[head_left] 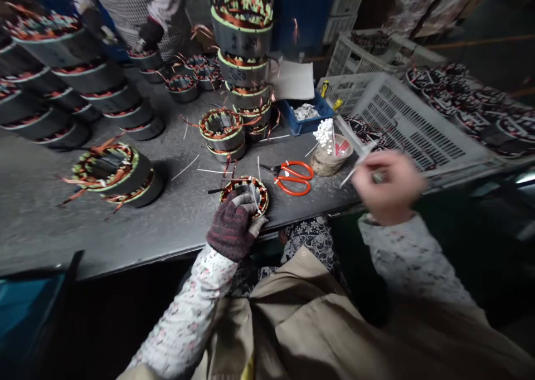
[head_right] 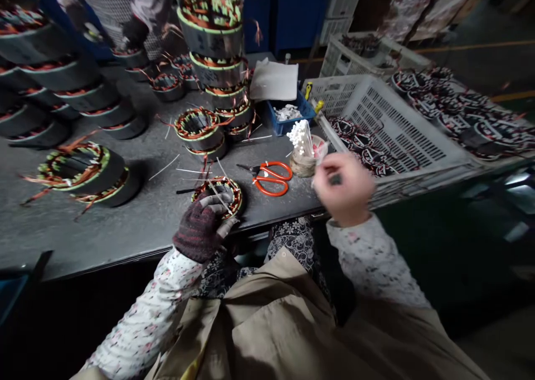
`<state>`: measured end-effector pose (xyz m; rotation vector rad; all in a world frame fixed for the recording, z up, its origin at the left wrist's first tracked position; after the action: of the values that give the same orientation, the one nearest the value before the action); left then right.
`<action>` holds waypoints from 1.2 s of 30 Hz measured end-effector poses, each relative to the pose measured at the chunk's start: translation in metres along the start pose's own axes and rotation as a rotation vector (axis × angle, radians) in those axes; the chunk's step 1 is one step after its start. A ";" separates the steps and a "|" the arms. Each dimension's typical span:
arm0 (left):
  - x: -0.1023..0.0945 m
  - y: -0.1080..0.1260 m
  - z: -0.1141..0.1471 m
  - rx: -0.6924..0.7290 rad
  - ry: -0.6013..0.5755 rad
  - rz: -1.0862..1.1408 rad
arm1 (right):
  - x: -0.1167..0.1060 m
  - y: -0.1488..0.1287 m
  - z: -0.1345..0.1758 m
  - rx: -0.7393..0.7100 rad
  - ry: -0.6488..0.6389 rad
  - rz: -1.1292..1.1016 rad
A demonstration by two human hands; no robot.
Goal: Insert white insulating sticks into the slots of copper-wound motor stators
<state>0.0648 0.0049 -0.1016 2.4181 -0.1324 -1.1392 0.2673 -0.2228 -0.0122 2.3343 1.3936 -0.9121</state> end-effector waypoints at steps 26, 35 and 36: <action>-0.001 0.009 -0.007 -0.045 -0.302 -0.381 | 0.149 -0.031 0.008 -0.250 -0.997 0.086; -0.019 -0.017 0.000 0.086 -0.366 -0.342 | 0.113 -0.039 0.008 -0.229 -0.906 -0.205; -0.019 -0.019 0.000 0.091 -0.368 -0.329 | 0.107 -0.045 0.006 -0.265 -0.876 -0.227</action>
<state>0.0507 0.0267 -0.0963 2.3382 0.1062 -1.7557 0.2622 -0.1298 -0.0815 1.3083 1.2687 -1.4580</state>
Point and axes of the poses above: each hand's wrist, its own z-axis away from the middle knuckle, its own x-axis out of the palm, y = z × x, the point moved 4 cm from there along -z, towards the middle knuckle, and after that the axes turned 15 degrees about -x, right-handed, at the moved point
